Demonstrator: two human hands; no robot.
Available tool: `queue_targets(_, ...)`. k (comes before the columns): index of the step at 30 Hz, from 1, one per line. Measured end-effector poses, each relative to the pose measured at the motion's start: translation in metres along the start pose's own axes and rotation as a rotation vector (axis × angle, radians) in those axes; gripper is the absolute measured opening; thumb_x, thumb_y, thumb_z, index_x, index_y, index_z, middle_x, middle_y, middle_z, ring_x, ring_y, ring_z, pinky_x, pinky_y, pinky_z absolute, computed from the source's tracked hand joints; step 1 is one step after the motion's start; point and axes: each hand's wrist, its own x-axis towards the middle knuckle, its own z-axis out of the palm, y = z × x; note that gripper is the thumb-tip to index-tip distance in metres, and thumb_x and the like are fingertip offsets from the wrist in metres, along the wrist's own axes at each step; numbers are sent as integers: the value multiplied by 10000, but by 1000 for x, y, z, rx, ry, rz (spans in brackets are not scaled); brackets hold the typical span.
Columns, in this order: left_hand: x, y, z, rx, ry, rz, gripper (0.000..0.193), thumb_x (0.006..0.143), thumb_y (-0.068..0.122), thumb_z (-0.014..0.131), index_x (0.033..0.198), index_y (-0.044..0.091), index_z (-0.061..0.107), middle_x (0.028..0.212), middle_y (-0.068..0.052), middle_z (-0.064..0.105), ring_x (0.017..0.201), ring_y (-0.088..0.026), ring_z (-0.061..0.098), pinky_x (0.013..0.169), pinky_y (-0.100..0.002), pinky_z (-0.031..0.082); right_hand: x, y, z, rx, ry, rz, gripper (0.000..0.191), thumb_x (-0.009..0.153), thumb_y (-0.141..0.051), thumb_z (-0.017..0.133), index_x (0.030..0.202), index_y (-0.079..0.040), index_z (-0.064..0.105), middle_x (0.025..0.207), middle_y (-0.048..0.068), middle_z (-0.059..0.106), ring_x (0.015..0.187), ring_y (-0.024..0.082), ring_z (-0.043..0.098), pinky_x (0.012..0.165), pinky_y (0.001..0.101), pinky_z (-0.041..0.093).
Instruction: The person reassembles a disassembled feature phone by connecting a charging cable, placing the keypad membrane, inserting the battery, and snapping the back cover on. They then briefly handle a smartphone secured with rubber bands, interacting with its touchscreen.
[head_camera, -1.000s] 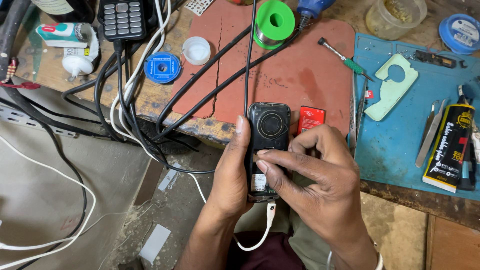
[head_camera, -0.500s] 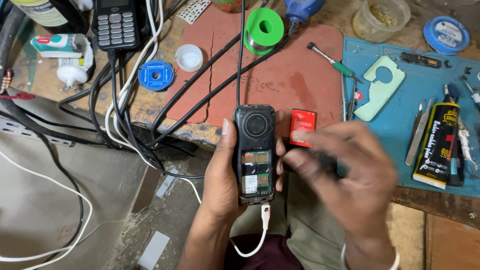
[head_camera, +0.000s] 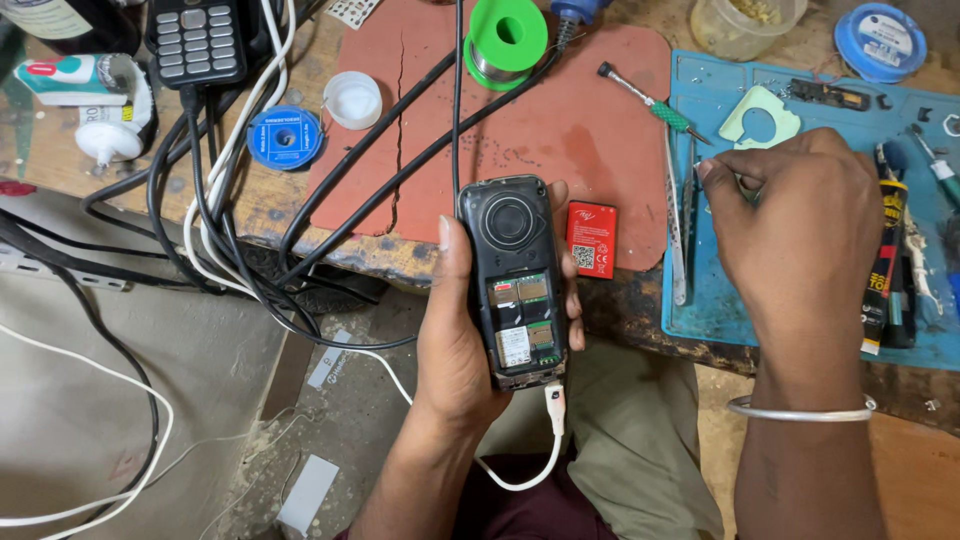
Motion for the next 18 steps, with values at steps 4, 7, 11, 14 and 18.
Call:
queue_targets(4,7,11,3,-15,7,10,790,1097,612,331,1539,-29,466,1019,-136,654,834,-211,661,710,-367,586,2,-3,1,36,-1,59,157,899,-184,859,947,-41,817,893,167,699,838,362,640,767,473,483)
queue_targets(7,4,30,1,-67,15,145,768,1131,593,333,1550,-36,468,1034,-147,648,845,-232,670,703,-369,579,1,4,5,126,-50,164,175,917,-226,871,961,-64,820,901,157,687,842,340,651,745,461,475)
queue_targets(11,2,40,-2,-38,19,146,783,1102,597,320,1517,-47,480,1016,-147,651,817,-240,674,659,-377,584,0,11,8,231,-44,268,203,864,-232,878,978,-74,823,841,153,676,766,306,640,664,424,463)
queue_targets(14,1,33,-3,5,41,96,783,1105,602,327,1498,-51,506,999,-154,653,777,-238,677,627,-378,587,4,5,-2,276,-71,393,213,851,-220,864,980,-62,803,789,153,650,688,268,612,626,384,454)
queue_targets(18,0,21,-1,56,85,13,704,1098,595,329,1361,-21,545,985,-171,668,730,-250,695,571,-375,589,7,-18,-35,416,46,347,157,891,-138,819,972,-16,764,830,117,648,732,184,601,679,310,473)
